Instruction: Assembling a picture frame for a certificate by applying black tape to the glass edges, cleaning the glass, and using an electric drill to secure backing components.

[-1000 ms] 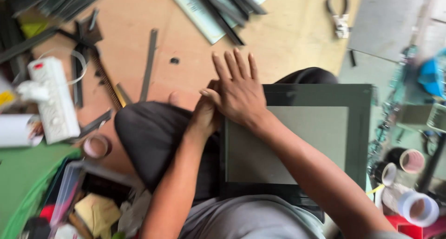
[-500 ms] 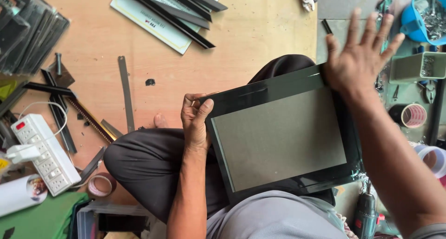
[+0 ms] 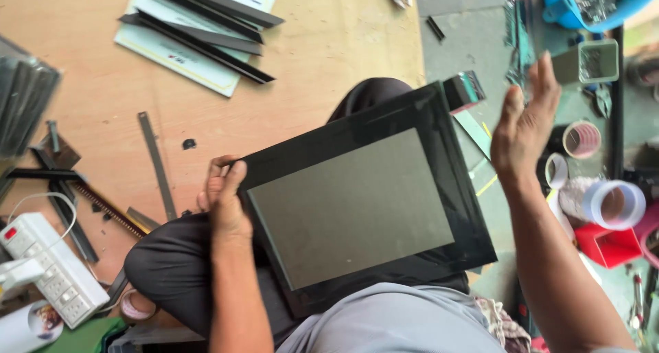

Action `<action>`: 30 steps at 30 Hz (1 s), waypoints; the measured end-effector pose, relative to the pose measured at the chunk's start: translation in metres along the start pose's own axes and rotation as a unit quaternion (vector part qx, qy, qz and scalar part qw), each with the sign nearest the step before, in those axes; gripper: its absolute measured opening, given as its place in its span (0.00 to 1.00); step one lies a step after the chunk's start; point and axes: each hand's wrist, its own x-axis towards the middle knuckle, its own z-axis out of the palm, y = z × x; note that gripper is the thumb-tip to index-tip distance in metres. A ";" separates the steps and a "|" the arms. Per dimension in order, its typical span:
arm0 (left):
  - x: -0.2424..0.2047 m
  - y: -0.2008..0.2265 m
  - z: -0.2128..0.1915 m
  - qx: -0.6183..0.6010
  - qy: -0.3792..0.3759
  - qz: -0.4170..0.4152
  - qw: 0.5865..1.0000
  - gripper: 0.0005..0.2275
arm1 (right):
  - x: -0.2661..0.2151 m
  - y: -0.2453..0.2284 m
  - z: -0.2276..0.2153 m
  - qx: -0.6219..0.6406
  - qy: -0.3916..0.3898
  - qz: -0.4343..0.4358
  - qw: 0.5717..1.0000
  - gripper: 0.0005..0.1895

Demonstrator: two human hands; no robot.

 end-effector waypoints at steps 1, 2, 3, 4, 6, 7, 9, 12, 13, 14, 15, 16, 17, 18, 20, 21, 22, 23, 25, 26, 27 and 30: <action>-0.001 0.010 0.001 -0.019 -0.027 -0.001 0.999 0.08 | -0.015 0.018 -0.008 0.032 -0.017 0.071 0.997 0.28; -0.002 0.020 0.002 -0.038 -0.054 -0.002 0.998 0.09 | -0.031 0.035 -0.016 0.066 -0.033 0.141 0.987 0.25; 0.002 0.026 0.002 -0.034 -0.061 -0.010 0.997 0.09 | -0.057 0.062 -0.022 0.061 -0.030 0.151 0.986 0.25; 0.007 0.032 0.001 -0.003 -0.056 -0.009 0.998 0.07 | -0.083 0.088 -0.028 -0.033 -0.104 0.172 0.979 0.20; 0.011 0.041 0.001 0.030 -0.057 -0.019 0.998 0.06 | -0.144 0.130 -0.049 -0.130 -0.180 0.202 0.954 0.19; 0.013 0.044 0.001 0.011 -0.073 -0.005 0.997 0.05 | -0.174 0.147 -0.061 -0.217 -0.347 0.206 0.889 0.23; 0.016 0.046 0.000 -0.009 -0.095 0.003 0.995 0.05 | -0.247 0.183 -0.084 -0.295 -0.500 0.212 0.786 0.28; 0.020 0.036 -0.007 -0.032 -0.090 0.000 0.995 0.05 | -0.356 0.207 -0.116 -0.244 -0.731 0.224 0.597 0.29; 0.020 0.029 -0.011 -0.036 -0.088 -0.002 0.995 0.06 | -0.380 0.195 -0.127 -0.188 -0.765 0.219 0.576 0.20; 0.020 0.023 -0.016 -0.040 -0.087 -0.003 0.995 0.07 | -0.404 0.181 -0.137 -0.132 -0.796 0.213 0.551 0.19; 0.018 0.021 -0.011 -0.044 -0.081 0.002 0.996 0.07 | -0.427 0.176 -0.138 -0.137 -0.796 0.206 0.552 0.19; 0.017 0.021 -0.006 -0.049 -0.082 -0.020 0.995 0.10 | -0.450 0.170 -0.139 -0.161 -0.773 0.182 0.585 0.17; 0.015 0.022 -0.005 -0.053 -0.079 -0.039 0.995 0.13 | -0.470 0.167 -0.137 -0.186 -0.750 0.153 0.617 0.16; 0.011 0.018 -0.004 -0.057 -0.069 -0.030 0.996 0.13 | -0.484 0.191 -0.137 -0.190 -0.751 0.139 0.617 0.16; 0.002 0.012 -0.006 -0.114 -0.095 -0.110 0.983 0.25 | -0.513 0.240 -0.135 -0.018 -0.725 0.167 0.668 0.16; -0.005 0.011 -0.002 -0.116 -0.086 -0.102 0.984 0.25 | -0.494 0.246 -0.146 -0.019 -0.728 0.156 0.667 0.16; -0.012 0.009 0.002 -0.088 -0.035 -0.111 0.989 0.25 | -0.473 0.252 -0.156 0.071 -0.684 -0.075 0.722 0.12; -0.017 0.004 0.010 -0.067 0.015 -0.120 0.990 0.26 | -0.447 0.262 -0.167 0.154 -0.593 -0.301 0.731 0.13; -0.022 -0.011 0.010 -0.079 0.005 -0.091 0.993 0.27 | -0.375 0.303 -0.194 0.205 -0.590 -0.266 0.734 0.14; -0.024 -0.016 0.005 -0.082 -0.011 -0.070 0.994 0.28 | -0.354 0.311 -0.201 0.257 -0.584 -0.217 0.739 0.14; -0.029 -0.018 0.005 -0.092 0.018 -0.053 0.994 0.28 | -0.304 0.334 -0.197 0.310 -0.584 -0.175 0.730 0.15; -0.034 -0.016 0.004 -0.057 0.003 -0.053 0.997 0.33 | -0.196 0.358 -0.185 0.438 -0.566 -0.013 0.699 0.16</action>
